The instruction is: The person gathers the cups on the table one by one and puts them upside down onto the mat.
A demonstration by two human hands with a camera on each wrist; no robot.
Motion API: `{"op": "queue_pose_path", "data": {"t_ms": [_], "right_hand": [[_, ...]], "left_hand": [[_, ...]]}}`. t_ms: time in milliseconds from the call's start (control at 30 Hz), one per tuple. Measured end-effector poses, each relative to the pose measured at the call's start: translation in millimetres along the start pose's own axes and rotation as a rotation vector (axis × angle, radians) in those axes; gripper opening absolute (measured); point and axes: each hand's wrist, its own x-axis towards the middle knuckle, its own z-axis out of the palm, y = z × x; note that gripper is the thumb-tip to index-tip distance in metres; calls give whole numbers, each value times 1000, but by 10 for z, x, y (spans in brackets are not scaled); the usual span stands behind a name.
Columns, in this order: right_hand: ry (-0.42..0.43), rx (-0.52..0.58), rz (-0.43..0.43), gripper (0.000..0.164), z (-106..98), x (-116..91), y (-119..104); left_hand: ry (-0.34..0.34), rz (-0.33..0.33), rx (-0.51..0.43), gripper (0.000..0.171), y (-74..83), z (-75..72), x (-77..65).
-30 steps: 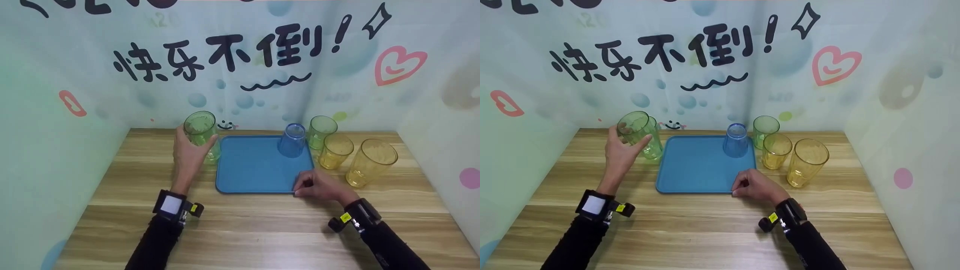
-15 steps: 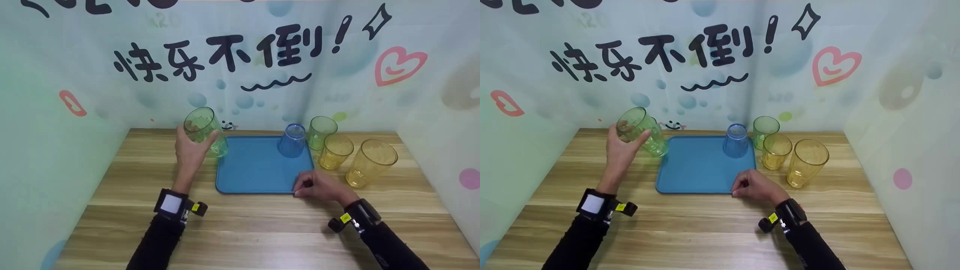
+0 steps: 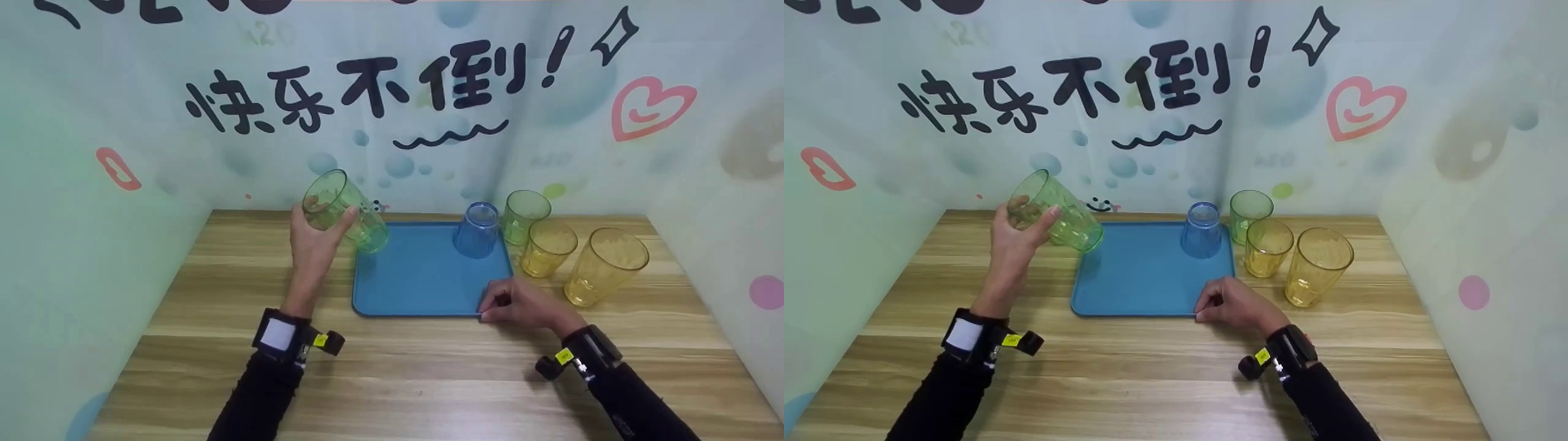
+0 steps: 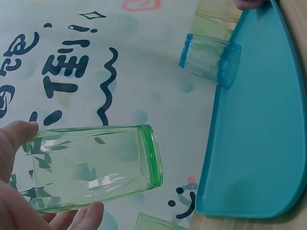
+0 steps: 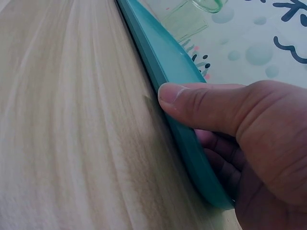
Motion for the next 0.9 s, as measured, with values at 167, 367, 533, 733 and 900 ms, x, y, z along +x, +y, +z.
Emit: {"op": "queue_pose_path", "data": {"t_ms": [167,367,533,733,900], "right_hand": [[-1,5,6,11,-1,0,-3],[-14,28,10,10,-14,-8,15],[-16,33,17,9,-18,-9,20],[-17,46,20,10,-13,-4,31],[-9,49,26,10,4,-4,21]], "left_hand": [[-9,-33,-41,84,23,11,-11],[-37,-102,-133,84,32,21,-41],[-67,-158,-232,83,41,37,-52],[-97,-192,-318,80,75,50,-85],[-117,-211,-409,74,80,63,-102]]}}
